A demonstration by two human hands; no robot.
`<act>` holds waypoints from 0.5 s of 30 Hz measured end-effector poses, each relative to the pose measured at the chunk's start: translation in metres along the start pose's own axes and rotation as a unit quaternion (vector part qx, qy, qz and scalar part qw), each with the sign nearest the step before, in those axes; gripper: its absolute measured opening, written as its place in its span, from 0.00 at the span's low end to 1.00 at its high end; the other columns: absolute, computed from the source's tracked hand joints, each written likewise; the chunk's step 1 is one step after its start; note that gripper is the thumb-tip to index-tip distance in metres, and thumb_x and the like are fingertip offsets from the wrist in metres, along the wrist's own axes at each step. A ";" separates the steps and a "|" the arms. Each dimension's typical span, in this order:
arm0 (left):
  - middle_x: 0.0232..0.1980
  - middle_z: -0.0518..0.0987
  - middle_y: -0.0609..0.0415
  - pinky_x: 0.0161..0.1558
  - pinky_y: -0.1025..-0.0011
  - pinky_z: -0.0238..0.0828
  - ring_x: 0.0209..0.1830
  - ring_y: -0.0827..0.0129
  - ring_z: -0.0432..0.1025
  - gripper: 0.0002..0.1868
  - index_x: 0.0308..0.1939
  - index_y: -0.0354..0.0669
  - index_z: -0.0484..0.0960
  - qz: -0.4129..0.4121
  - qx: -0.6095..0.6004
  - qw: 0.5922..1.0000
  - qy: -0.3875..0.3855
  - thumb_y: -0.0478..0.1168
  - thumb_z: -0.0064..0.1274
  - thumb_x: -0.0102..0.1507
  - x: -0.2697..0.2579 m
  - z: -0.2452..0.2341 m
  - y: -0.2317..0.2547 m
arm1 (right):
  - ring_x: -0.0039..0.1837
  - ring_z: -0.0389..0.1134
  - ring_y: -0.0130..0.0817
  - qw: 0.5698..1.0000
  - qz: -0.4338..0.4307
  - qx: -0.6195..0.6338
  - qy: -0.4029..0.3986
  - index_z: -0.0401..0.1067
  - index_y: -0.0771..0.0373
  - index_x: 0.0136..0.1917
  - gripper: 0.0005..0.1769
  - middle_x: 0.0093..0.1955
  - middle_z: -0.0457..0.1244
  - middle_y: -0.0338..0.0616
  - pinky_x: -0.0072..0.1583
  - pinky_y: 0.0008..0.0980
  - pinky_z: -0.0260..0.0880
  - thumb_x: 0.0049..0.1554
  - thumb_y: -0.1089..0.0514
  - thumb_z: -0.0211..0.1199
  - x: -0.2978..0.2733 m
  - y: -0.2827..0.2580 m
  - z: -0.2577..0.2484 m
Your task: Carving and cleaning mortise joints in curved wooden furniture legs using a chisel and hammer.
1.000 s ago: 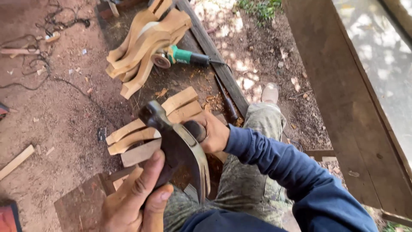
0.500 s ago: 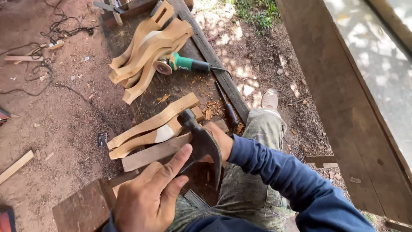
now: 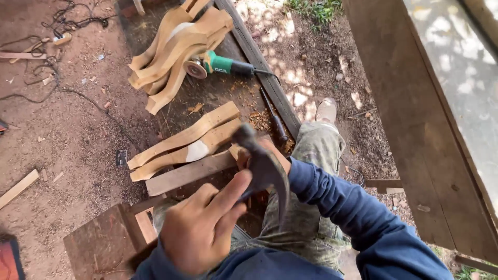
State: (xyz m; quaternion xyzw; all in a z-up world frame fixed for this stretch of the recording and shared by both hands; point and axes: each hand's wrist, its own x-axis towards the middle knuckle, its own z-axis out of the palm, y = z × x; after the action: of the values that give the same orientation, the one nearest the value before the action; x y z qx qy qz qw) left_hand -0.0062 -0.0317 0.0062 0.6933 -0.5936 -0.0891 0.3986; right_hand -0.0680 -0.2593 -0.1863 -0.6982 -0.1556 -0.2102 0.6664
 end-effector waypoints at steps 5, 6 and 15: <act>0.29 0.78 0.48 0.30 0.66 0.71 0.25 0.62 0.74 0.30 0.70 0.57 0.75 -0.088 0.056 0.994 -0.021 0.44 0.60 0.63 -0.013 0.009 -0.028 | 0.42 0.65 0.33 0.999 -0.002 -0.040 0.009 0.70 0.62 0.49 0.24 0.40 0.64 0.39 0.47 0.34 0.66 0.48 0.44 0.73 0.011 -0.018 0.008; 0.33 0.82 0.51 0.33 0.72 0.75 0.27 0.70 0.77 0.29 0.71 0.57 0.74 -0.101 0.026 0.994 0.009 0.43 0.59 0.64 -0.030 0.011 -0.031 | 0.41 0.65 0.33 0.998 0.029 -0.044 0.016 0.70 0.63 0.49 0.22 0.40 0.64 0.40 0.45 0.33 0.67 0.47 0.49 0.73 0.004 -0.024 0.017; 0.30 0.72 0.54 0.28 0.68 0.63 0.23 0.73 0.60 0.36 0.79 0.69 0.64 -0.555 -0.136 0.818 0.068 0.38 0.51 0.67 -0.172 0.121 -0.192 | 0.35 0.67 0.32 0.984 -0.069 0.112 0.120 0.69 0.60 0.35 0.12 0.32 0.66 0.39 0.37 0.35 0.67 0.51 0.62 0.73 -0.006 -0.010 -0.018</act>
State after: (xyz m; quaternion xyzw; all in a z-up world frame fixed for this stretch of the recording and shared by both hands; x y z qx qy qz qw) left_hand 0.0179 0.0640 -0.2610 0.8482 -0.0610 -0.3278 0.4116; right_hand -0.0799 -0.2766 -0.1808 -0.5765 -0.1446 -0.3192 0.7381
